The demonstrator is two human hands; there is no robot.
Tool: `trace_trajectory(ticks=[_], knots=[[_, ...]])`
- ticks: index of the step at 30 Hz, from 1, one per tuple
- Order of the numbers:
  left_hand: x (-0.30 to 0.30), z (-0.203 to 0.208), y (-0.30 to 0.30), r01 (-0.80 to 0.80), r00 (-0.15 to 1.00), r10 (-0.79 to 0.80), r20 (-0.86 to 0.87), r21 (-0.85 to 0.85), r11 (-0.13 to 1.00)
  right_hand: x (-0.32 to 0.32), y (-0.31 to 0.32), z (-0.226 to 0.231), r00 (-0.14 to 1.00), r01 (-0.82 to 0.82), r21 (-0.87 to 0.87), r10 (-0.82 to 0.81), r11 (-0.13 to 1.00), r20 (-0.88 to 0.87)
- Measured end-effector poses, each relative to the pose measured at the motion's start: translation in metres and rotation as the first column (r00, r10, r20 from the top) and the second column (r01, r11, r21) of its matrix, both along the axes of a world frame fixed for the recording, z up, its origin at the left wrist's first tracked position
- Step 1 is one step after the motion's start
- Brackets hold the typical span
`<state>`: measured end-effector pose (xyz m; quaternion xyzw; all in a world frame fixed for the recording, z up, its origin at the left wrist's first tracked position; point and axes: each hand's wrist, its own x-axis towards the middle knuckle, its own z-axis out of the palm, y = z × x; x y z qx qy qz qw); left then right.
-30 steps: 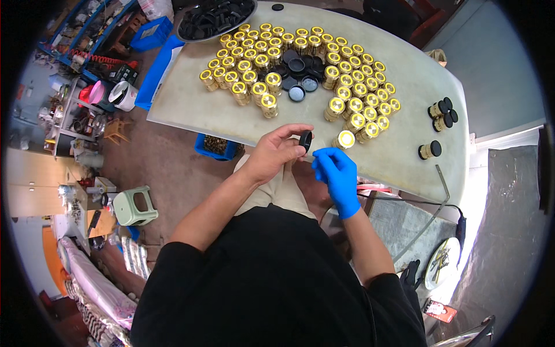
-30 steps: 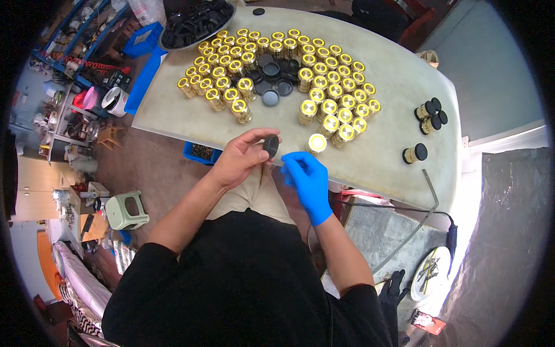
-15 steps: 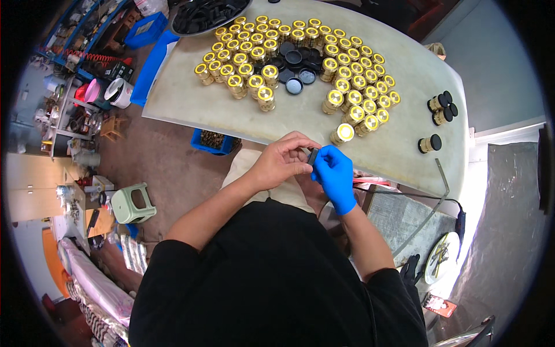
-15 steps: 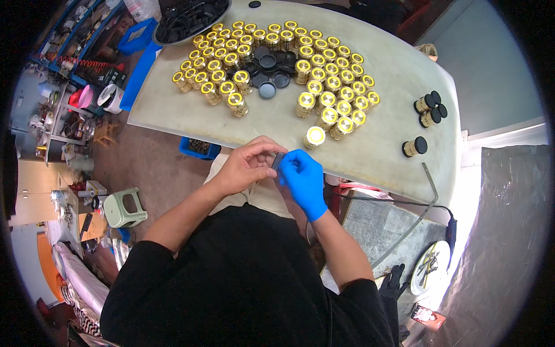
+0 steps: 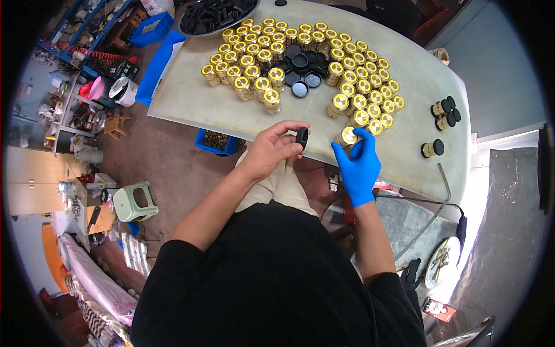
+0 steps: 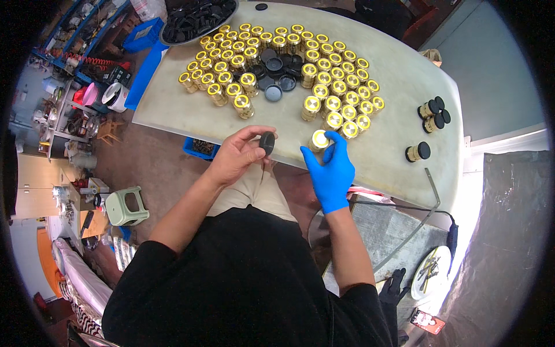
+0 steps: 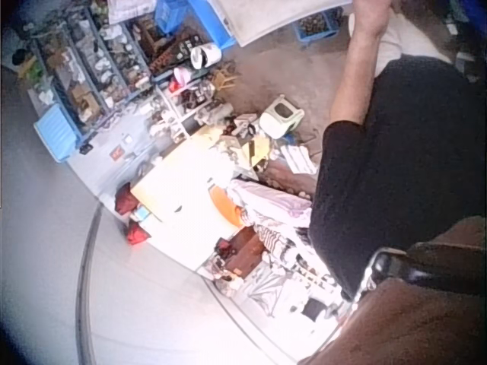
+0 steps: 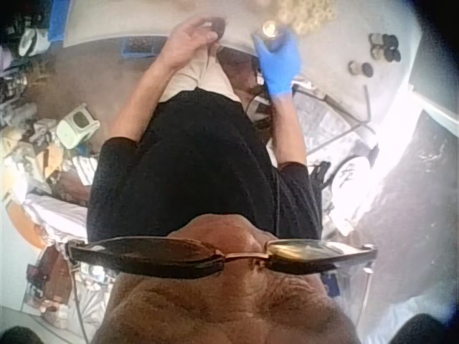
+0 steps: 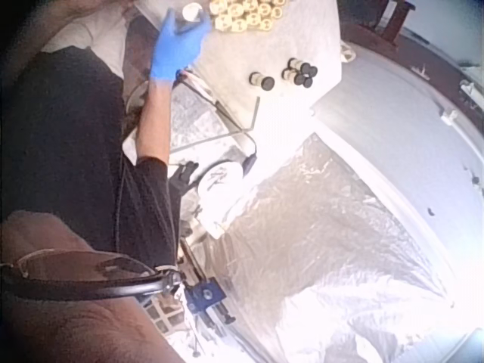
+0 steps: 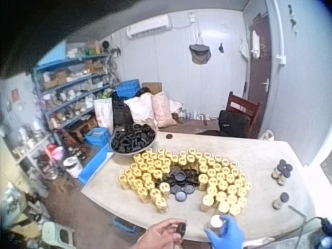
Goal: The person assembles small cylindrical metal containers by manually pressing plastic caps onto them, wearing a blue glove.
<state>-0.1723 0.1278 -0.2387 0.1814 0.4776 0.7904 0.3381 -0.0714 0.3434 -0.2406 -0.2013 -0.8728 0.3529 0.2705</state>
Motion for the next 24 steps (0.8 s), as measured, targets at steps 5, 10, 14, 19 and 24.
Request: trace_trajectory(ticks=[5, 10, 14, 19, 24], knots=[[-0.001, -0.002, -0.001, -0.001, 1.0, 0.001, 0.005, -0.035, 0.999, -0.004, -0.002, 0.003, 0.998, 0.029, 0.044, -0.031, 0.999, 0.056], [-0.001, -0.004, 0.002, 0.019, 1.0, -0.02, -0.006, -0.047, 0.999, -0.006, 0.005, 0.0, 0.986, 0.054, 0.07, -0.065, 0.996, 0.155], [-0.002, -0.008, 0.004, 0.013, 1.0, -0.013, -0.005, -0.041, 0.999, -0.011, 0.003, 0.001, 0.993, 0.026, 0.065, -0.033, 0.998, 0.116], [-0.001, -0.009, 0.007, 0.015, 1.0, -0.015, 0.002, -0.051, 0.999, -0.011, 0.008, -0.01, 0.991, -0.009, 0.102, -0.004, 0.995, 0.132], [-0.001, -0.012, 0.008, -0.001, 1.0, 0.001, 0.002, -0.087, 0.996, -0.005, 0.008, -0.001, 0.94, -0.314, -0.628, 0.326, 0.712, -0.101]])
